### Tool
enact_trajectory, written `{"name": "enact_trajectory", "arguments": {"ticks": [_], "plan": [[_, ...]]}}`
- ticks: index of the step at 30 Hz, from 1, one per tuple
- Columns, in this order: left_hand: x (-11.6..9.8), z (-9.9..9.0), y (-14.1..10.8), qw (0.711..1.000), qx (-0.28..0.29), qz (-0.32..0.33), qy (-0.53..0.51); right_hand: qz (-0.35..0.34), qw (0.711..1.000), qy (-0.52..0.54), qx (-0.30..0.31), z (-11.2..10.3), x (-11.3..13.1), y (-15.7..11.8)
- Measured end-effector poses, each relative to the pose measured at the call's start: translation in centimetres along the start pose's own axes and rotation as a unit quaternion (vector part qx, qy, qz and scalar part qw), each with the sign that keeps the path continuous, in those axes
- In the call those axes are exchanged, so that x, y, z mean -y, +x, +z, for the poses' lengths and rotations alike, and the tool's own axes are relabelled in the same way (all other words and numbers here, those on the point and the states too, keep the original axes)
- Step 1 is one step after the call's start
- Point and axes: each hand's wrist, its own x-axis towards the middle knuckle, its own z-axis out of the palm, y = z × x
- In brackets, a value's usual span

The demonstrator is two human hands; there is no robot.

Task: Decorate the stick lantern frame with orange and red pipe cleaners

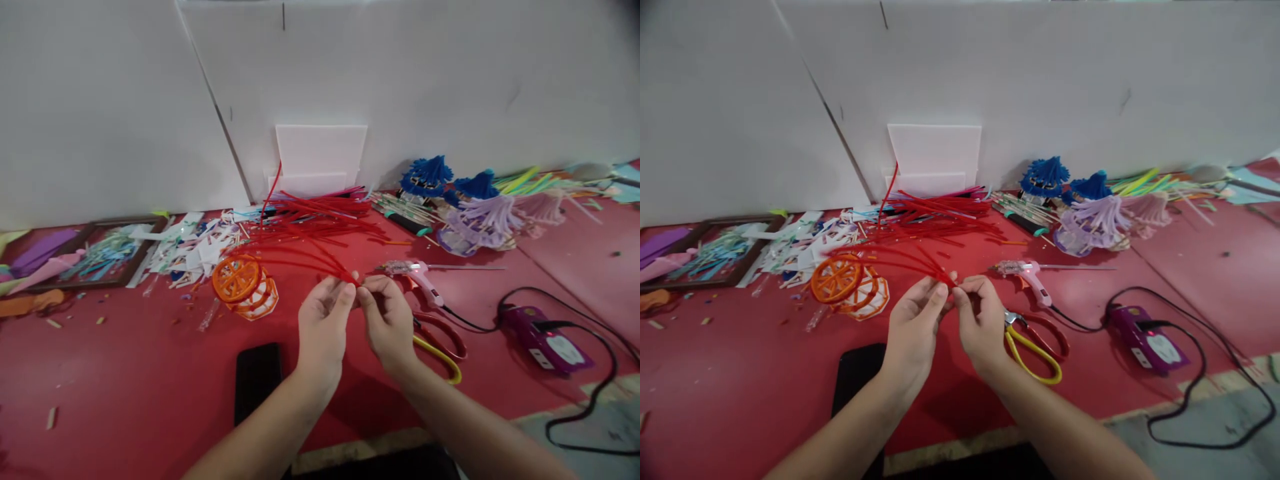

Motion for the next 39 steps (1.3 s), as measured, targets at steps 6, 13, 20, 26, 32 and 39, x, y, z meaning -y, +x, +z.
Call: {"name": "enact_trajectory", "arguments": {"ticks": [6, 13, 20, 26, 32, 39], "plan": [[-0.5, -0.3, 0.4, 0.999, 0.037, -0.012, -0.022, -0.107, 0.991, -0.083, -0.018, -0.8, 0.4, -1.0], [-2.2, -2.5, 0.6, 0.993, 0.061, -0.104, 0.009, -0.29, 0.922, -0.204, 0.157, -3.2, 2.1, 0.4], [-2.5, -3.1, 0.2, 0.986, 0.123, -0.076, 0.081, -0.311, 0.9, -0.219, 0.212, -3.8, 3.1, 0.4], [-2.9, -4.9, -0.3, 0.973, 0.144, -0.029, 0.18, -0.285, 0.837, -0.333, 0.327, -7.0, 1.6, 0.9], [-3.8, -7.5, -0.5, 0.953, 0.117, -0.031, 0.279, -0.138, 0.731, -0.552, 0.377, -13.8, -1.4, 2.2], [-3.6, -7.1, -0.7, 0.933, 0.153, -0.017, 0.326, -0.061, 0.751, -0.513, 0.411, -15.7, -1.8, 3.3]]}}
